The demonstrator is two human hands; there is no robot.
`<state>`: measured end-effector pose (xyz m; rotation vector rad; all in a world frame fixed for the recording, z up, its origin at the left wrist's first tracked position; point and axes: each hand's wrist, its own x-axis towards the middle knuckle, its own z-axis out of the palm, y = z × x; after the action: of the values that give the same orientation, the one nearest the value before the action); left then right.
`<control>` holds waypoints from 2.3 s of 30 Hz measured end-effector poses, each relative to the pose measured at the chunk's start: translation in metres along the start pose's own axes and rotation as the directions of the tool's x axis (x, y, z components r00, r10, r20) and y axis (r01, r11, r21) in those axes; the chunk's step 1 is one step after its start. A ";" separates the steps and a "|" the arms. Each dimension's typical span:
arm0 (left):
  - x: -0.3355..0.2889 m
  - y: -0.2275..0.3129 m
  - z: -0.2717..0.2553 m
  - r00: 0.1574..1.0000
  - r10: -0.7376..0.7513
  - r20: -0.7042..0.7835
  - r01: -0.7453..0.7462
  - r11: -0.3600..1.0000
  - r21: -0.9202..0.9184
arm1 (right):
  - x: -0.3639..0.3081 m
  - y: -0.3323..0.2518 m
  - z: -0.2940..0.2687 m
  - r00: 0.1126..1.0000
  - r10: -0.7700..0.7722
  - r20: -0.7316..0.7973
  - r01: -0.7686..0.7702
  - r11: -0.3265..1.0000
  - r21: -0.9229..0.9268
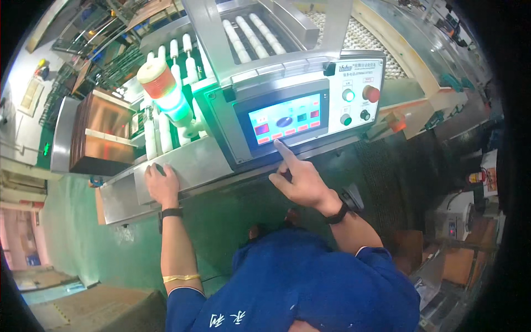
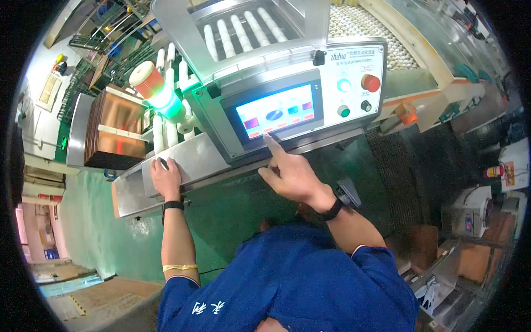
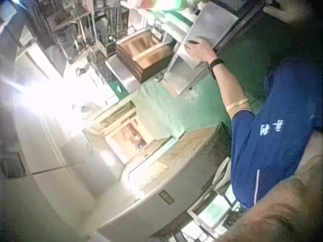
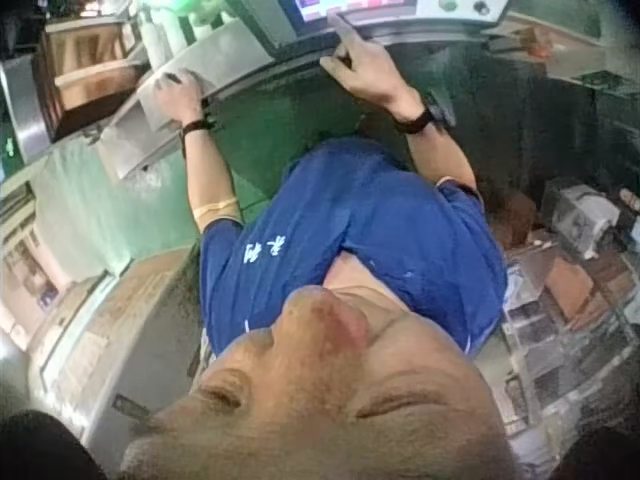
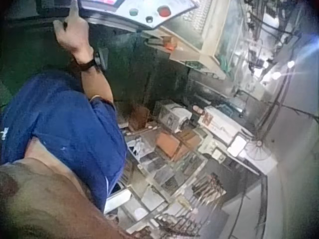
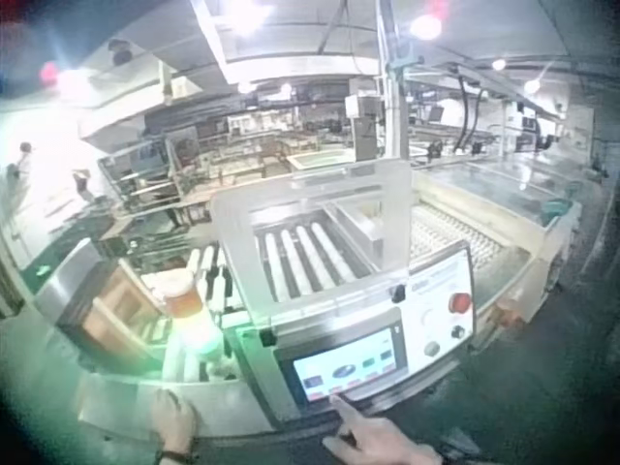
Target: Operating an industrial processing machine and inspecting copper sheets on a conveyor.
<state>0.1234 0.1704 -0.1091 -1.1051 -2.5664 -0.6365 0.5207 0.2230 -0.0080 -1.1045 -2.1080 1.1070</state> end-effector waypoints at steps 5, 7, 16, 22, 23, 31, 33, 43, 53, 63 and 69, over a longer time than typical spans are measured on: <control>0.000 -0.005 0.006 0.998 0.054 -0.023 -0.053 0.998 0.021 | 0.006 -0.018 0.017 0.997 0.012 -0.070 -0.015 0.999 -0.046; 0.000 -0.006 0.004 0.998 0.069 -0.012 -0.069 0.997 0.036 | 0.007 -0.020 0.024 0.993 -0.028 -0.116 0.019 0.997 -0.074; 0.000 -0.006 -0.004 0.994 0.104 -0.016 -0.103 0.994 0.038 | 0.005 -0.034 0.036 0.985 -0.013 -0.170 -0.015 0.987 -0.162; -0.001 -0.006 -0.003 0.991 0.120 -0.053 -0.118 0.993 0.031 | 0.018 -0.040 0.038 0.980 -0.012 -0.198 -0.049 0.953 -0.300; 0.000 -0.005 -0.002 0.990 0.125 -0.059 -0.124 0.992 0.026 | 0.021 -0.040 0.038 0.977 0.004 -0.211 -0.075 0.941 -0.330; -0.001 -0.010 0.001 0.996 0.093 -0.015 -0.093 0.996 0.017 | 0.025 -0.039 0.040 0.973 -0.007 -0.230 -0.080 0.927 -0.367; -0.001 -0.012 0.000 0.997 0.080 0.012 -0.080 0.997 0.019 | 0.018 -0.030 0.047 0.978 -0.043 -0.205 -0.040 0.924 -0.381; -0.001 -0.008 0.001 0.997 0.074 -0.039 -0.074 0.997 -0.004 | -0.014 -0.028 0.054 0.979 0.155 -0.130 -0.173 0.975 -0.141; 0.000 -0.007 -0.001 0.999 0.052 0.009 -0.051 0.998 -0.034 | -0.018 -0.025 0.049 0.981 0.084 -0.173 -0.112 0.980 -0.162; -0.001 -0.006 -0.006 0.996 0.081 0.024 -0.081 0.997 -0.001 | -0.016 -0.024 0.042 0.980 0.101 -0.173 -0.131 0.976 -0.172; -0.002 -0.005 -0.001 0.988 0.142 -0.064 -0.140 0.990 0.027 | -0.012 -0.032 0.037 0.982 0.114 -0.150 -0.138 0.978 -0.157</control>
<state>0.1213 0.1649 -0.1104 -1.2246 -2.4086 -0.5975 0.4870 0.1864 -0.0016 -1.3703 -2.0729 0.8918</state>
